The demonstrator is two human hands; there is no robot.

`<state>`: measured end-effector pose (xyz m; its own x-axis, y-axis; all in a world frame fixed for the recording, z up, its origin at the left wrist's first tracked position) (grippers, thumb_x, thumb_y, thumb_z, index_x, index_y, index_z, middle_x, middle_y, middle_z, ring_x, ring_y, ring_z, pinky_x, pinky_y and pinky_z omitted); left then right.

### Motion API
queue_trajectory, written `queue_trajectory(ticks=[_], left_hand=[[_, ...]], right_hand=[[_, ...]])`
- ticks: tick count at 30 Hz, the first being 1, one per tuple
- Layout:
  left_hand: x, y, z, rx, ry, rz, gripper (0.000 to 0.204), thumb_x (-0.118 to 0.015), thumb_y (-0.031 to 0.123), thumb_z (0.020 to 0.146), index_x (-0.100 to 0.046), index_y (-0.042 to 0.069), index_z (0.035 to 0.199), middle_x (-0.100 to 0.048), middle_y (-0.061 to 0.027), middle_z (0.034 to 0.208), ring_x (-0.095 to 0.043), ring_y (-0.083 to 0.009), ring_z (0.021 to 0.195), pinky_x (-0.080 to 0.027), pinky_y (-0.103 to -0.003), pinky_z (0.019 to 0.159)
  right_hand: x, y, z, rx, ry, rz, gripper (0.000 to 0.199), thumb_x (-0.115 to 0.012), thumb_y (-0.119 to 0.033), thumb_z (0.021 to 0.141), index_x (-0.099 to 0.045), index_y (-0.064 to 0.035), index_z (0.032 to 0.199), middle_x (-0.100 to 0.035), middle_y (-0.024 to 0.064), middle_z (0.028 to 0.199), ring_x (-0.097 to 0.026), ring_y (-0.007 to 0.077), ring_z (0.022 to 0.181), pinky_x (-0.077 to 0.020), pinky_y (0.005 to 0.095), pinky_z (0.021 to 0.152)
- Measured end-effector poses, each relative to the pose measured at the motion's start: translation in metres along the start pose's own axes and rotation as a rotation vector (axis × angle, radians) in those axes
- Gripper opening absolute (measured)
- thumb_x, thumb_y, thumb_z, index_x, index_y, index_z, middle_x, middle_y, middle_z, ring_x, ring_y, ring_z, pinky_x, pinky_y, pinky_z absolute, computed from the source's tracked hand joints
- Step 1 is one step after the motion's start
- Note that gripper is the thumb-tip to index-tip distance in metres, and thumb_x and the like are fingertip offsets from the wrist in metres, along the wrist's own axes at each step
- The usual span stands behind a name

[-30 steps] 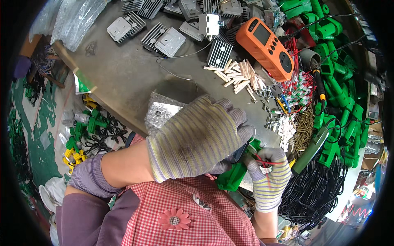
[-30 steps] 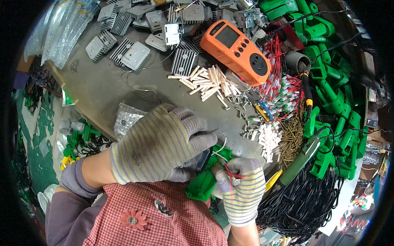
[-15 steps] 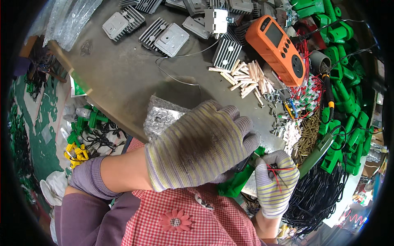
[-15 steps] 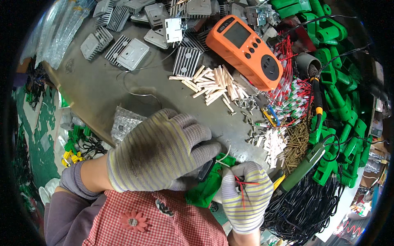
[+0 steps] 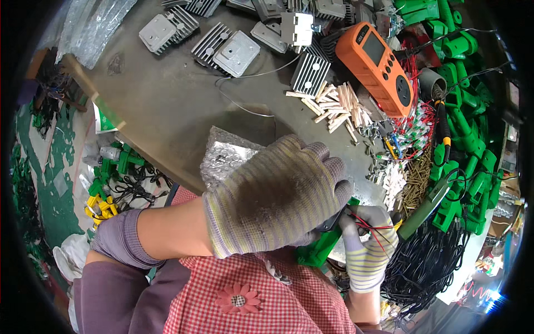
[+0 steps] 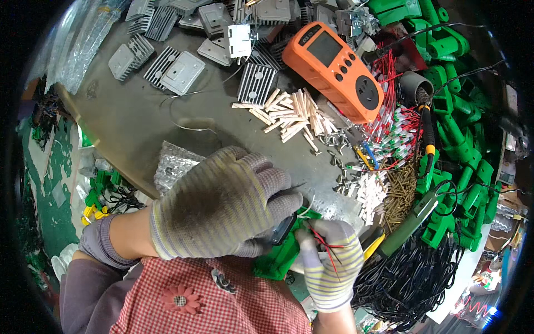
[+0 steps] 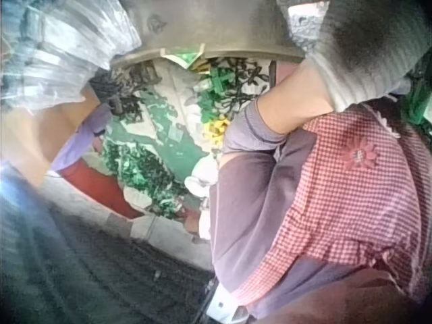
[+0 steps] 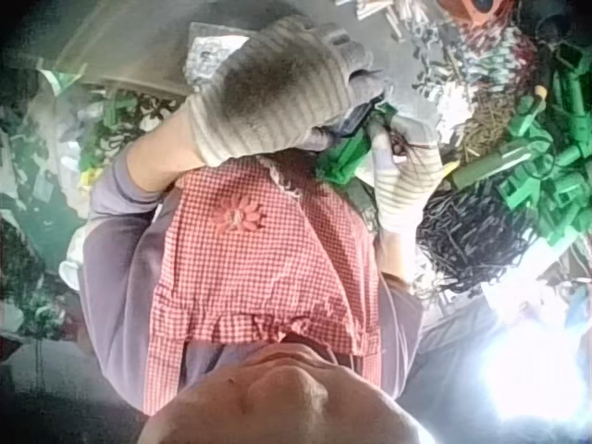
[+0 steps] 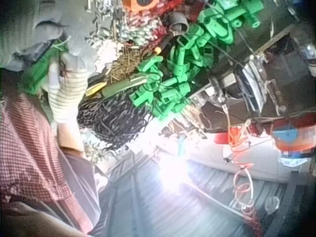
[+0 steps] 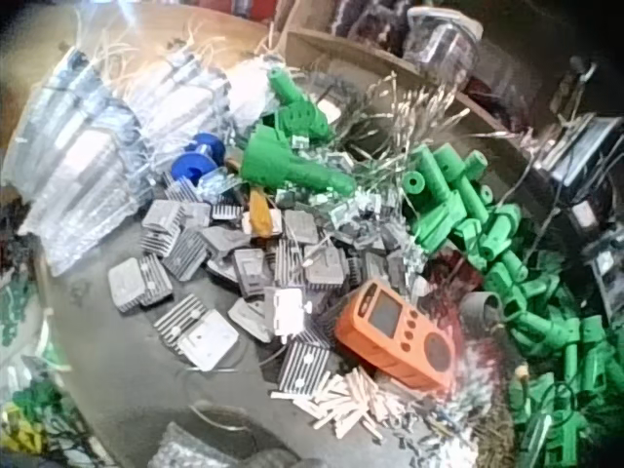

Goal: Assembling the internal components, including wiring and soldering, into the plastic housing of a handheld power tool.

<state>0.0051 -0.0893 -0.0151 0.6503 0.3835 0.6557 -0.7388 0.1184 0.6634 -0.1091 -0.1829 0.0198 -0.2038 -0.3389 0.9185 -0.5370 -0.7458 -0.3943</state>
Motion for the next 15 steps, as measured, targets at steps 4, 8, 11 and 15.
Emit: queue_trajectory(ticks=[4,8,11,15], left_hand=[[0.003,-0.001,-0.005,-0.013,0.092,-0.044,0.07,-0.084,0.039,0.065,-0.061,0.009,0.125,-0.062,-0.0072,0.117,-0.061,-0.0275,0.107,-0.05,-0.043,0.09],[0.003,-0.002,-0.003,-0.011,0.059,-0.033,0.072,-0.086,0.038,0.064,-0.061,0.009,0.124,-0.063,-0.0068,0.117,-0.061,-0.0278,0.107,-0.051,-0.043,0.091],[0.003,0.002,0.0,-0.045,0.049,0.008,0.074,-0.087,0.038,0.062,-0.061,0.009,0.125,-0.063,-0.0069,0.117,-0.061,-0.0282,0.108,-0.051,-0.043,0.091],[0.007,0.008,0.01,-0.041,-0.055,0.08,0.076,-0.087,0.037,0.061,-0.06,0.009,0.126,-0.063,-0.007,0.117,-0.061,-0.0284,0.109,-0.051,-0.043,0.09]], right_hand=[[0.009,0.021,-0.014,-0.133,0.036,0.105,0.028,-0.087,-0.011,0.072,-0.07,-0.0073,0.094,-0.07,0.0072,0.088,-0.066,0.0239,0.077,-0.0519,0.0342,0.073],[0.001,0.018,-0.014,-0.136,0.005,0.103,0.024,-0.086,-0.011,0.073,-0.069,-0.0072,0.09,-0.068,0.0066,0.087,-0.066,0.025,0.08,-0.0511,0.0344,0.075],[0.003,-0.006,-0.014,0.122,0.062,-0.103,0.02,-0.082,-0.011,0.077,-0.067,-0.0074,0.09,-0.065,0.0089,0.086,-0.063,0.0307,0.078,-0.0504,0.0383,0.073],[-0.002,-0.01,-0.013,0.164,-0.027,-0.287,0.021,-0.077,-0.019,0.079,-0.066,-0.0069,0.091,-0.064,0.0125,0.091,-0.06,0.0359,0.085,-0.0477,0.0453,0.079]])
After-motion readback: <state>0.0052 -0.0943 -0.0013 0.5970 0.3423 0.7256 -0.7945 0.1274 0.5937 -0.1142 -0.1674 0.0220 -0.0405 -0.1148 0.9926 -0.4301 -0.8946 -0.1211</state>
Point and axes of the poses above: each hand's wrist, its own z-axis towards the middle knuckle, its own x-axis out of the back of the hand, y = z × x, the point moved 10 cm from there along z, towards the middle knuckle
